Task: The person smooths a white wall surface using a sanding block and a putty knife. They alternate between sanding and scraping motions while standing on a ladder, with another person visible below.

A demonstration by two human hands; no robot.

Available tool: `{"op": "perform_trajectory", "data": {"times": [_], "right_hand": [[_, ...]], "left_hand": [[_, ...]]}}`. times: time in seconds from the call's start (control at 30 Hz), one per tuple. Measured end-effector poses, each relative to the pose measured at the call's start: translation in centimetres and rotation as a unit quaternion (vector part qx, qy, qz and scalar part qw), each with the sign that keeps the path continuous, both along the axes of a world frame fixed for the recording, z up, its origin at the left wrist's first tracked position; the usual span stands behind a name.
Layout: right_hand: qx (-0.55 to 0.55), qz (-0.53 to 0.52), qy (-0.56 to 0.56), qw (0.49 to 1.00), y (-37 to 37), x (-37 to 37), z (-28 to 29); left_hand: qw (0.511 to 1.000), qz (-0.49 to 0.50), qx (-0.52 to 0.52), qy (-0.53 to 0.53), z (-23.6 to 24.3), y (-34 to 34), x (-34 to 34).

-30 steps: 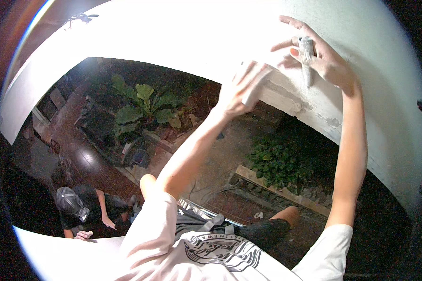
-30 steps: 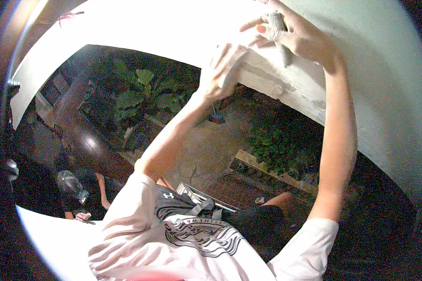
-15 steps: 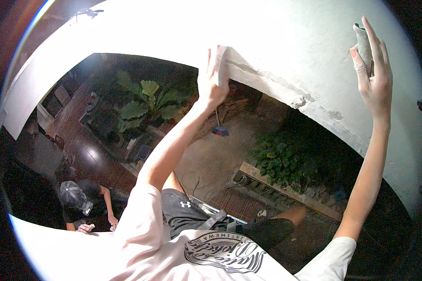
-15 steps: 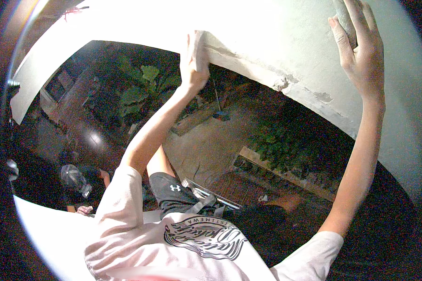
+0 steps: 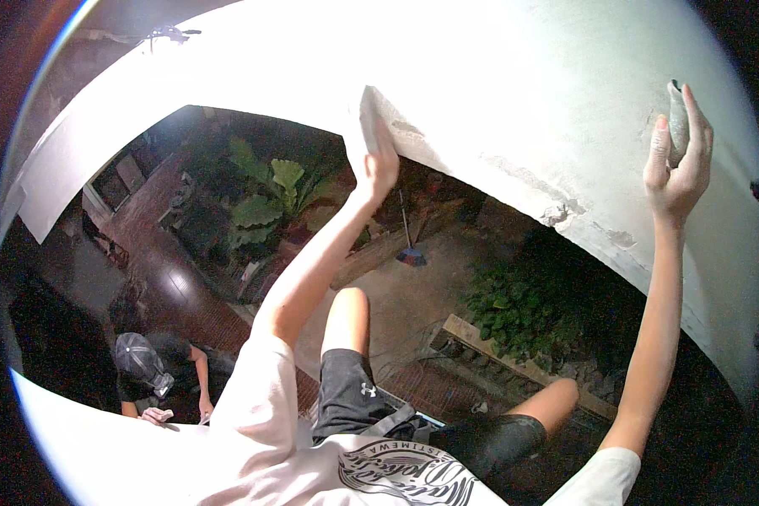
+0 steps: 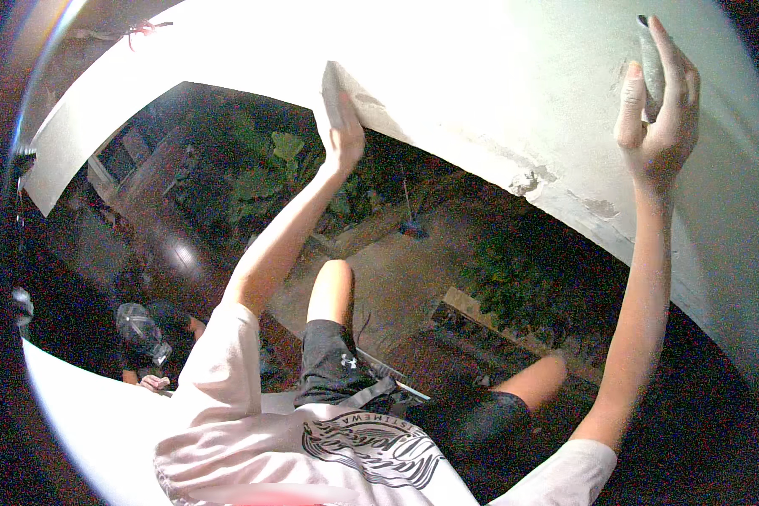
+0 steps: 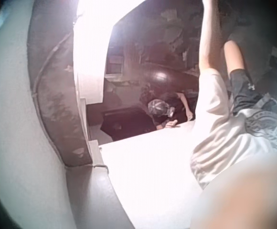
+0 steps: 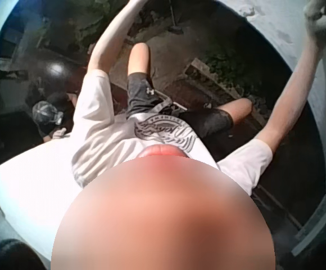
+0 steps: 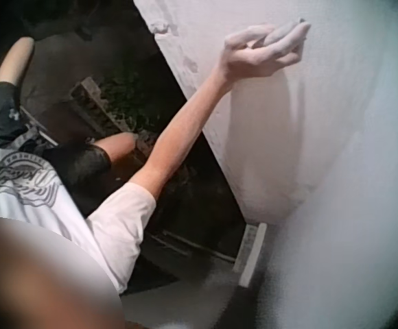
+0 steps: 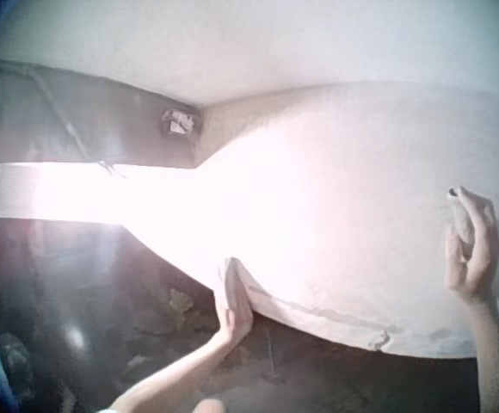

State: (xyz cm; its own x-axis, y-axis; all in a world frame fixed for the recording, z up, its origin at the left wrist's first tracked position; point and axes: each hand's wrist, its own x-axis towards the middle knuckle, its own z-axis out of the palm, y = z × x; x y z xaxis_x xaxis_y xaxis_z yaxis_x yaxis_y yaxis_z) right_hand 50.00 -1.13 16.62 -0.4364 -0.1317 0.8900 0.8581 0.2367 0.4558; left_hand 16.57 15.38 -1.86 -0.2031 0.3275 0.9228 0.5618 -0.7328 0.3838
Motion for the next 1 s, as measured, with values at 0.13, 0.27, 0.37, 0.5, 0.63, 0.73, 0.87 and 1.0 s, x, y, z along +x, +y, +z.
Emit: {"op": "perform_trajectory", "data": {"times": [0.13,0.27,0.37,0.5,0.63,0.73,0.87,1.0], "right_hand": [[-0.003,-0.020,0.011,1.000,0.1,0.0,0.0],[-0.009,-0.037,0.004,0.999,0.3,0.0,0.2],[-0.003,-0.021,-0.027,0.999,0.3,0.2,0.3],[-0.002,-0.044,-0.041,0.998,0.3,0.5,0.3],[0.019,-0.079,-0.064,0.995,0.4,0.8,0.4],[0.028,-0.089,-0.056,0.994,0.4,0.7,0.2],[0.047,-0.071,-0.056,0.995,0.3,0.3,0.1],[0.044,-0.054,-0.067,0.995,0.1,0.1,0.2]], "left_hand": [[0.918,-0.108,-0.031,-0.380,1.3,3.8,-1.9],[0.979,0.045,-0.048,-0.191,0.5,2.3,0.5],[0.997,0.069,0.017,0.013,-0.1,0.1,1.8],[0.998,-0.002,0.055,0.021,1.2,0.6,0.0],[0.998,-0.032,0.019,-0.058,3.1,2.5,-1.5],[0.996,0.043,0.022,-0.081,3.8,2.8,-0.8],[0.995,0.047,0.033,-0.086,4.4,2.3,-0.4],[0.994,0.050,0.027,-0.092,4.7,1.8,-0.4]]}}
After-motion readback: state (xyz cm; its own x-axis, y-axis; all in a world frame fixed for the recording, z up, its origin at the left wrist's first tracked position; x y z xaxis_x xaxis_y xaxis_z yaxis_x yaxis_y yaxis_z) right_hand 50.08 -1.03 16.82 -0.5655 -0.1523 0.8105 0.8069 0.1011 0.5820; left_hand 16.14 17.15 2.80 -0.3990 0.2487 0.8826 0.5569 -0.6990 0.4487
